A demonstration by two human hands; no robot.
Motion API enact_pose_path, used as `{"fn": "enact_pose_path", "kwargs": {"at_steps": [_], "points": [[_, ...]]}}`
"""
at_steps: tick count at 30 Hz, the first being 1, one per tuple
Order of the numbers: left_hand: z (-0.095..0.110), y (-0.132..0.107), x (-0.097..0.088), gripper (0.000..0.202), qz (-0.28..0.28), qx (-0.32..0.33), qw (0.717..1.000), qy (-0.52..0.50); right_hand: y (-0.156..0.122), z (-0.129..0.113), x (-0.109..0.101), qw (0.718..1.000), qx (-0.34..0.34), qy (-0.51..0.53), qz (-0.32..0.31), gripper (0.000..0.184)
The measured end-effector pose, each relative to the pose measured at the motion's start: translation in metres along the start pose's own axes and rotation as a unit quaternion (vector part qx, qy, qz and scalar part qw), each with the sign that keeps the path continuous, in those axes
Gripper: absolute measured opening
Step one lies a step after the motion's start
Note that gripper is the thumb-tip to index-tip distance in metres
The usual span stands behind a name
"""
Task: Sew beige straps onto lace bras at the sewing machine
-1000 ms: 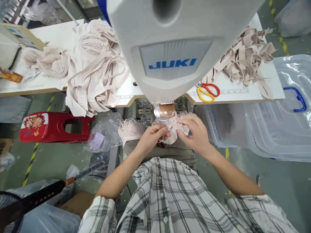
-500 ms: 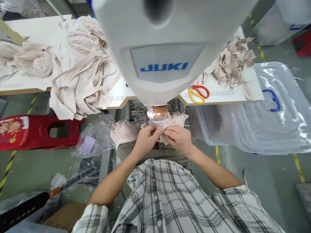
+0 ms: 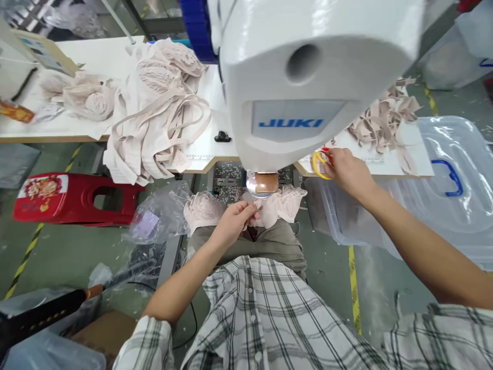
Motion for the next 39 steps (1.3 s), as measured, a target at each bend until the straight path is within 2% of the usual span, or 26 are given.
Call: {"fn": "enact_pose_path", "kwargs": {"at_steps": [3,5,7,10,14,19,21,24,27,32,35,39], "points": [[-0.002,0.001,-0.005,0.040,0.002,-0.005,0.999,-0.040,-0.050,0.004,-0.013,0.989,0.070,0.132,0.023,0.023],[-0.002,0.002,-0.007,0.037,-0.001,-0.007,0.999,-0.054,-0.088,-0.006,-0.012,0.972,0.075,0.221,-0.015,0.026],[-0.001,0.002,-0.007,0.034,-0.006,-0.003,0.998,-0.061,-0.119,-0.033,-0.008,0.964,0.004,0.258,-0.060,0.029],[0.004,0.001,-0.004,0.031,-0.009,0.012,0.998,-0.057,-0.145,-0.071,-0.005,0.963,-0.092,0.246,-0.053,0.030],[0.007,-0.001,0.003,0.029,-0.013,0.019,1.000,-0.016,-0.141,-0.095,0.003,0.961,-0.137,0.238,-0.024,0.027],[0.006,-0.001,0.002,0.023,0.004,0.022,0.999,0.023,-0.132,-0.103,0.011,0.953,-0.162,0.253,-0.037,0.026],[0.005,-0.001,-0.002,0.019,0.012,0.020,0.999,0.022,-0.133,-0.100,0.013,0.951,-0.153,0.264,-0.051,0.025],[0.002,-0.002,-0.007,0.017,0.005,0.014,1.000,-0.022,-0.137,-0.090,0.016,0.947,-0.102,0.296,-0.070,0.023],[0.002,-0.001,-0.010,0.028,-0.010,0.010,0.997,-0.082,-0.142,-0.083,0.021,0.939,-0.048,0.332,-0.078,0.021],[0.002,0.001,-0.017,0.041,0.015,0.018,0.991,-0.131,-0.143,-0.092,0.026,0.932,-0.055,0.349,-0.082,0.032],[0.004,0.000,-0.020,0.044,0.043,0.053,0.993,-0.095,-0.138,-0.101,0.026,0.930,-0.056,0.353,-0.082,0.033],[0.011,-0.004,-0.021,0.038,0.062,0.095,0.994,-0.004,-0.127,-0.114,0.025,0.927,-0.061,0.362,-0.080,0.033]]}}
Point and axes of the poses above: each hand's wrist, its own y-axis towards the middle knuckle, its own x-axis out of the palm, z = x × y, the point moved 7 cm from there along y, towards the middle knuckle, and after that the axes turned 2 degrees about x, right-handed, at the moved point
